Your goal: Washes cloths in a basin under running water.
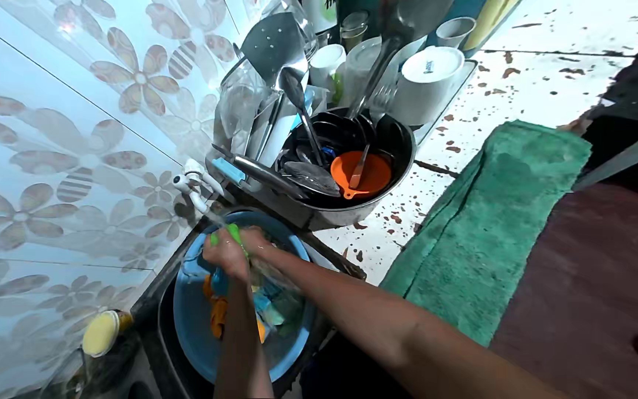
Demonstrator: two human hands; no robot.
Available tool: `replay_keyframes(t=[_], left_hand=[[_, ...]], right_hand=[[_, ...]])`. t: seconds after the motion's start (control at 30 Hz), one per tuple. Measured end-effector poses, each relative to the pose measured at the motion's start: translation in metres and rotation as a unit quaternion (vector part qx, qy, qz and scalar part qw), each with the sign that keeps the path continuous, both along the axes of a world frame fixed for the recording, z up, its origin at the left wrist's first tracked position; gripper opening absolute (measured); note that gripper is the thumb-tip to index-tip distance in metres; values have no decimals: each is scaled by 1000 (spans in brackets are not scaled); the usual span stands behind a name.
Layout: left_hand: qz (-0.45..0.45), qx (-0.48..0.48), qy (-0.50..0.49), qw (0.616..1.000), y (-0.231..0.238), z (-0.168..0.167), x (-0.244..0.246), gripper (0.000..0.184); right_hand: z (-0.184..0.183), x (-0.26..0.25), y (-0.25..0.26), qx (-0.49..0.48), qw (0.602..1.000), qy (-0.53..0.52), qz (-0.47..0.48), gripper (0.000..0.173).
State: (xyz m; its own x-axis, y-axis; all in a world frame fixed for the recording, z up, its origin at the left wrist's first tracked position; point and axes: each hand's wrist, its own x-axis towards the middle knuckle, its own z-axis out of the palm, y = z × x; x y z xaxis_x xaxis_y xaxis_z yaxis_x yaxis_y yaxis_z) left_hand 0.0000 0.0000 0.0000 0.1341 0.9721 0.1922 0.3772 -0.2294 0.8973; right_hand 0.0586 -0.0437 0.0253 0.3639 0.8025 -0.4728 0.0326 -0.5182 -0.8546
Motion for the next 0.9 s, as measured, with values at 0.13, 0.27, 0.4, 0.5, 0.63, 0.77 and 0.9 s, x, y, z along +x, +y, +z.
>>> replay_keyframes(t=[0.13, 0.27, 0.4, 0.5, 0.63, 0.77, 0.9], left_hand=[[-6, -147, 4, 989, 19, 5, 10, 26], [-71, -223, -76, 969, 33, 2, 7, 29], [-98, -253, 34, 962, 17, 14, 18, 42], [-113, -281, 134, 944, 13, 20, 23, 50], [-129, -223, 181, 949, 19, 24, 15, 50], [-154, -75, 290, 942, 43, 29, -2, 69], [-286, -54, 234, 928, 54, 34, -21, 51]], right_hand=[[-15, -3, 6, 25, 965, 172, -198, 46], [-28, 8, -1, 115, 903, 369, -188, 55], [-48, 24, 5, 93, 892, 428, -112, 68], [-45, 33, -1, 54, 945, 307, -101, 64], [-32, 48, -9, 42, 999, -5, 24, 52], [12, 40, -27, -21, 961, -240, 138, 42], [27, 38, -29, 28, 980, -189, 59, 42]])
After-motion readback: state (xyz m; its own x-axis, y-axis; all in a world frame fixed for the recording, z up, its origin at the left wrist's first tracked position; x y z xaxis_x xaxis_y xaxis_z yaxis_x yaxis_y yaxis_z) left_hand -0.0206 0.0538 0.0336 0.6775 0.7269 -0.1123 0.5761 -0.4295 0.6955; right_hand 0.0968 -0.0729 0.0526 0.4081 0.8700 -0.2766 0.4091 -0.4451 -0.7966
